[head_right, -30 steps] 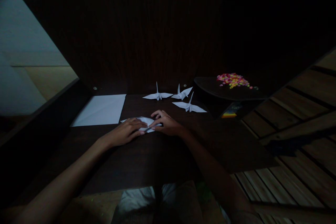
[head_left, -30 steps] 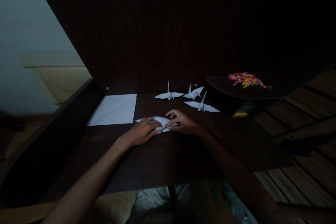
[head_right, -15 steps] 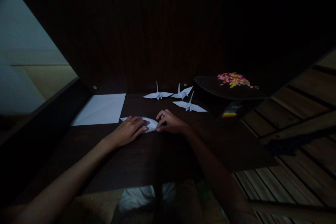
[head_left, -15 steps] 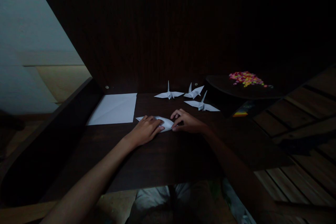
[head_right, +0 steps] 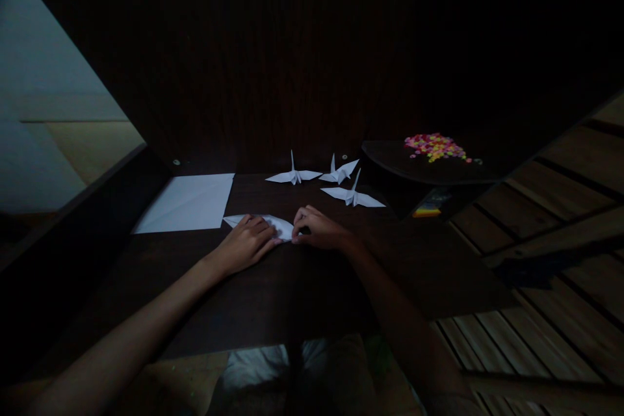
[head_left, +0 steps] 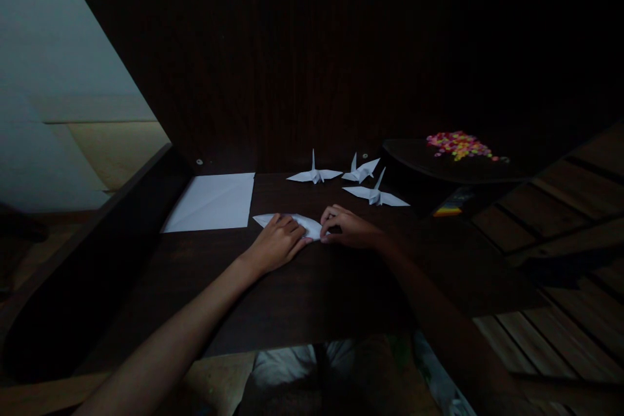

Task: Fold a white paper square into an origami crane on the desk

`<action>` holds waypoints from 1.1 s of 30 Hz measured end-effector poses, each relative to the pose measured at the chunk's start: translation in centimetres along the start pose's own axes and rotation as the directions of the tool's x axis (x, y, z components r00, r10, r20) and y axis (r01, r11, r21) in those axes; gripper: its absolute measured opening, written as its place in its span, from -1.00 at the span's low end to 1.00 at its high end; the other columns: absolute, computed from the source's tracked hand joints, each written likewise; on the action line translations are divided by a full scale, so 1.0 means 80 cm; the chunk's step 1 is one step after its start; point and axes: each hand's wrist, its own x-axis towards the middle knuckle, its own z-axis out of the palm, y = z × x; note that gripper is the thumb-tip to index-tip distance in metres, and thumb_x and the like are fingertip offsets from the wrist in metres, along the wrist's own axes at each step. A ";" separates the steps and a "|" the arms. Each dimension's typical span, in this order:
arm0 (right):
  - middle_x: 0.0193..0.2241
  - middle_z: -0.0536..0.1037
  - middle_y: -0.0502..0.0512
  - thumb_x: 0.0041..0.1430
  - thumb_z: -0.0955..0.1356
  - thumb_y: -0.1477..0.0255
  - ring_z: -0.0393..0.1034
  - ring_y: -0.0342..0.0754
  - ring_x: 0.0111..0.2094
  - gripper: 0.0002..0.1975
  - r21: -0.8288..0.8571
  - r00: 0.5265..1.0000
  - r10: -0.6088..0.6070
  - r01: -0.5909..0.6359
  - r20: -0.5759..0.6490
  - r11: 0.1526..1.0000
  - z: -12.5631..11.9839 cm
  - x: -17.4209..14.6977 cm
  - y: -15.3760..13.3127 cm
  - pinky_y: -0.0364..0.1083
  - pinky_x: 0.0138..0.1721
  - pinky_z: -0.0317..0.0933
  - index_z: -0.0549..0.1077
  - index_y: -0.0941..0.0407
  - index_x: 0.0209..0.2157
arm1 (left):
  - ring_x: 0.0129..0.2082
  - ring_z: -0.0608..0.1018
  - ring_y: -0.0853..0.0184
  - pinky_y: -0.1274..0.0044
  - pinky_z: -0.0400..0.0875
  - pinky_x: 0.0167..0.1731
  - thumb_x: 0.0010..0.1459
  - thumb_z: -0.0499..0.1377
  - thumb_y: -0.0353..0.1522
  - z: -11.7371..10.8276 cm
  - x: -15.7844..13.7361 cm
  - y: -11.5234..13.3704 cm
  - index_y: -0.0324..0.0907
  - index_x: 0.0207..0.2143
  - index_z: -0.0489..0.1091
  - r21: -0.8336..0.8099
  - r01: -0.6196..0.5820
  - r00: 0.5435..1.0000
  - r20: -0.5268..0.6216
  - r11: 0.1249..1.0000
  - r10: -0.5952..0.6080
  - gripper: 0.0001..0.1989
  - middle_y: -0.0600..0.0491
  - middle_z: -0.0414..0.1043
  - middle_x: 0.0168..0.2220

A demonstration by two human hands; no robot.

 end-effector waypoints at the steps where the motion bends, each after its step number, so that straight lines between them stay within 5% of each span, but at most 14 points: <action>1: -0.23 0.42 0.10 0.10 0.43 0.43 0.28 0.02 -0.12 -0.95 0.001 1.000 0.004 -0.004 -0.001 1.000 0.001 0.000 0.000 0.04 -0.05 0.21 0.58 0.08 -0.36 | -0.14 0.44 0.14 0.31 0.20 -0.08 0.37 -0.09 -0.24 0.001 0.001 0.001 -0.24 -0.21 0.42 0.018 -0.003 1.000 -0.005 1.000 0.003 -0.64 -0.11 0.48 -0.26; 10: -0.27 0.42 0.10 0.10 0.43 0.44 0.28 0.02 -0.15 -0.96 -0.020 0.999 0.032 -0.032 -0.003 0.999 0.003 0.000 0.003 0.04 -0.06 0.22 0.55 0.11 -0.39 | -0.26 0.44 0.18 0.36 0.26 -0.18 0.37 -0.09 -0.29 0.011 0.006 0.005 -0.25 -0.31 0.36 0.093 0.029 0.999 -0.029 0.995 -0.027 -0.68 -0.09 0.43 -0.34; 23: -0.19 0.37 0.11 0.13 0.37 0.55 0.29 -0.02 -0.11 -0.89 0.047 0.999 0.047 -0.047 0.006 0.998 -0.005 -0.005 0.004 -0.01 -0.04 0.19 0.53 0.14 -0.28 | -0.33 0.44 0.26 0.43 0.34 -0.26 0.36 -0.06 -0.29 0.023 0.003 -0.006 -0.21 -0.34 0.34 -0.031 0.075 0.993 -0.093 0.997 -0.077 -0.72 -0.03 0.40 -0.36; 33: -0.24 0.38 0.09 0.06 0.42 0.57 0.30 -0.04 -0.14 -0.93 -0.001 0.996 0.091 -0.091 0.016 0.996 -0.008 -0.007 0.008 -0.04 -0.07 0.18 0.55 0.14 -0.38 | -0.34 0.43 0.26 0.43 0.34 -0.26 0.35 -0.03 -0.27 0.026 0.003 -0.008 -0.22 -0.33 0.34 -0.035 0.065 0.992 -0.110 0.997 -0.069 -0.73 -0.02 0.40 -0.37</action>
